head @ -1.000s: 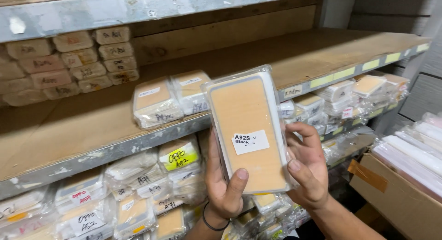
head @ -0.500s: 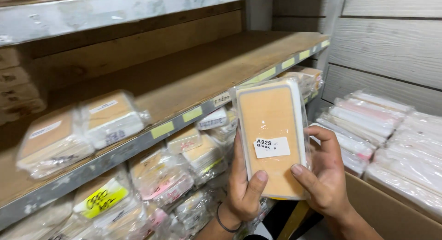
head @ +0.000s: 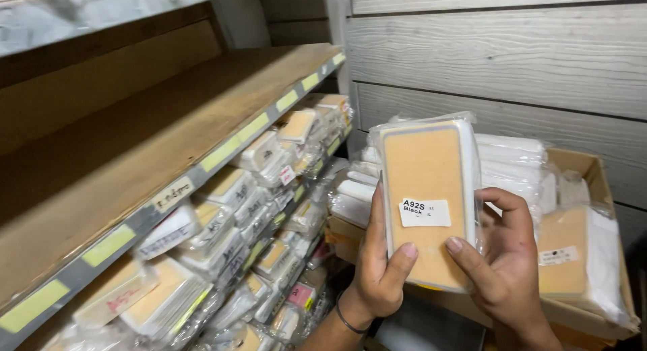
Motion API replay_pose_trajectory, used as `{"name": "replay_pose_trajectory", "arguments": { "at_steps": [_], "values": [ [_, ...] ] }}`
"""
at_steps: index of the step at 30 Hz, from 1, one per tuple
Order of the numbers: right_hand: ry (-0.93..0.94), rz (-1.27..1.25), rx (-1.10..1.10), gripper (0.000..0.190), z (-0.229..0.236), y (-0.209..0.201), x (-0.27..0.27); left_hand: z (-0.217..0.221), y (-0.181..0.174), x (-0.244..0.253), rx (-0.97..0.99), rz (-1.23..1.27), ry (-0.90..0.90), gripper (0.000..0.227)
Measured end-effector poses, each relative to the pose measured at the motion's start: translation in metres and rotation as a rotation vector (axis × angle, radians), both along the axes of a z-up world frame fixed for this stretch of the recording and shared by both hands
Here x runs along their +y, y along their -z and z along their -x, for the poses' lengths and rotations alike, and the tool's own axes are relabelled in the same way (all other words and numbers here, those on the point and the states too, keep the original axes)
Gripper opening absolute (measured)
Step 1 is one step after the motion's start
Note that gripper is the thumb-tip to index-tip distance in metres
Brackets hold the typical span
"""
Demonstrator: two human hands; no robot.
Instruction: The person repeatedly picks stacks of plastic-wrapped phone back covers from a shelf, briefly turns them over to view labels, and places them into a cardboard box. The process is repeated for several different labeled stacks throughout the clip.
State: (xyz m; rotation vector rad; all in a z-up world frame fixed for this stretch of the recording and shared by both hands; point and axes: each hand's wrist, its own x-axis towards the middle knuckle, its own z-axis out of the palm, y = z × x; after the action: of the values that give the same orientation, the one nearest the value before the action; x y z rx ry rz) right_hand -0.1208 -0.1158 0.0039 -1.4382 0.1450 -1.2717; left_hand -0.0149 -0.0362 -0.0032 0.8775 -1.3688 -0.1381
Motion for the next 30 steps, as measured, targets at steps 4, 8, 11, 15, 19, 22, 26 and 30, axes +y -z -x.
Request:
{"name": "replay_pose_trajectory", "arguments": {
  "at_steps": [4,8,11,15,19,22,26,30],
  "values": [
    [0.163,0.040,0.043,0.050,0.020,0.002,-0.014,0.013,0.002,-0.029,0.003,-0.010,0.065,0.062],
    [0.367,0.065,0.097,0.051,0.038,0.007,-0.024,0.026,0.003,-0.052,0.009,-0.056,0.153,0.064],
    [0.433,0.013,0.123,0.051,0.052,0.009,-0.031,0.037,0.009,-0.068,0.003,-0.124,0.173,0.065],
    [0.563,-0.021,0.216,0.049,0.068,0.004,-0.037,0.050,0.011,-0.084,0.040,-0.250,0.241,0.068],
    [0.599,-0.087,0.230,0.047,0.082,0.005,-0.051,0.061,0.010,-0.104,0.031,-0.337,0.234,0.067],
    [0.686,-0.103,0.349,0.047,0.088,0.003,-0.058,0.066,0.004,-0.117,-0.030,-0.399,0.260,0.067],
    [0.720,-0.223,0.411,0.045,0.090,0.004,-0.066,0.068,0.009,-0.135,-0.130,-0.469,0.239,0.067],
    [0.789,-0.253,0.601,0.045,0.094,0.008,-0.074,0.069,0.014,-0.145,-0.208,-0.562,0.209,0.066]
  ]
}}
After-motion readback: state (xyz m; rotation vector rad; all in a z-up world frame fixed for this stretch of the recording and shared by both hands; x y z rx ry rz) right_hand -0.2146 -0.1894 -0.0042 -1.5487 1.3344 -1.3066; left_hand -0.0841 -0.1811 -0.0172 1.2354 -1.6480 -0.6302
